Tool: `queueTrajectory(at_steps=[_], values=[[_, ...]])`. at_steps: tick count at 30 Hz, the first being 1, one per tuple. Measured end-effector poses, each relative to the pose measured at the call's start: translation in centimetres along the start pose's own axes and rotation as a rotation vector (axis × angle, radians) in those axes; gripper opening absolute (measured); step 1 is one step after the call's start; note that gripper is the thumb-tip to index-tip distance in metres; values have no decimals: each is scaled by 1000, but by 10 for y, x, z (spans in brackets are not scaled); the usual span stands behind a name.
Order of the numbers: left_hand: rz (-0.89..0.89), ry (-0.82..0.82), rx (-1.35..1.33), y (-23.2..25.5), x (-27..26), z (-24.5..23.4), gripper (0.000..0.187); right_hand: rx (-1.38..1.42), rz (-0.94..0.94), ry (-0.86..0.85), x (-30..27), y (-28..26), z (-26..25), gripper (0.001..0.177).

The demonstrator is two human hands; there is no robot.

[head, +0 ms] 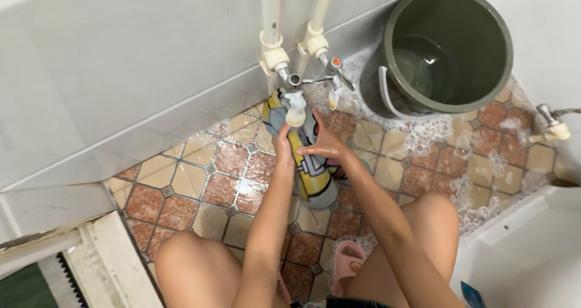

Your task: The person washes a patterned cloth under a tap, wrings it out, and places it on the toilet tank. They then scrub the toilet bowl with a brush, flush the toilet, and rinse their hands. Finally, they fill a bucket with water from the tap.

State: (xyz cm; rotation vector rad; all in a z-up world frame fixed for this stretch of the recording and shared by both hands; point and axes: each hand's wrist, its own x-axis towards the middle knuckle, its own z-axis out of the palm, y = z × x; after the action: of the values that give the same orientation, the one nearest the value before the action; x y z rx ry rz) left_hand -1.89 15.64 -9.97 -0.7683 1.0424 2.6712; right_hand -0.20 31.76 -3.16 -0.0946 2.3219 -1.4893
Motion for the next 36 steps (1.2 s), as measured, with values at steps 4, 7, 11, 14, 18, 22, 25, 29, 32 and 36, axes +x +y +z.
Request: queueTrajectory(at_steps=[4,7,11,14,18,22,25,29,32,36], values=[[-18,203,84,-8,11,12,54,90,-10,2,9,-25,-5,151],[81,-112,-49,21,2,-18,61,-27,-4,70,30,-35,10,130],[70,-441,286,62,-4,-65,71,194,-234,27,59,-33,26,97],[105,-544,565,66,9,-79,72,237,-91,10,80,-35,33,102],[85,-344,450,33,8,-86,66,9,-251,154,88,-50,48,108],[133,-152,93,10,4,-58,56,-72,-349,-54,69,-86,25,120],[262,-7,105,20,2,-45,49,-552,-282,-79,29,-94,4,140],[219,89,-156,33,8,-40,46,-536,-146,59,7,-71,-18,146],[200,47,-158,42,16,-58,49,161,-256,-92,32,-44,-16,133],[52,-200,-145,52,18,-118,57,557,-70,-128,57,-8,-13,89]])
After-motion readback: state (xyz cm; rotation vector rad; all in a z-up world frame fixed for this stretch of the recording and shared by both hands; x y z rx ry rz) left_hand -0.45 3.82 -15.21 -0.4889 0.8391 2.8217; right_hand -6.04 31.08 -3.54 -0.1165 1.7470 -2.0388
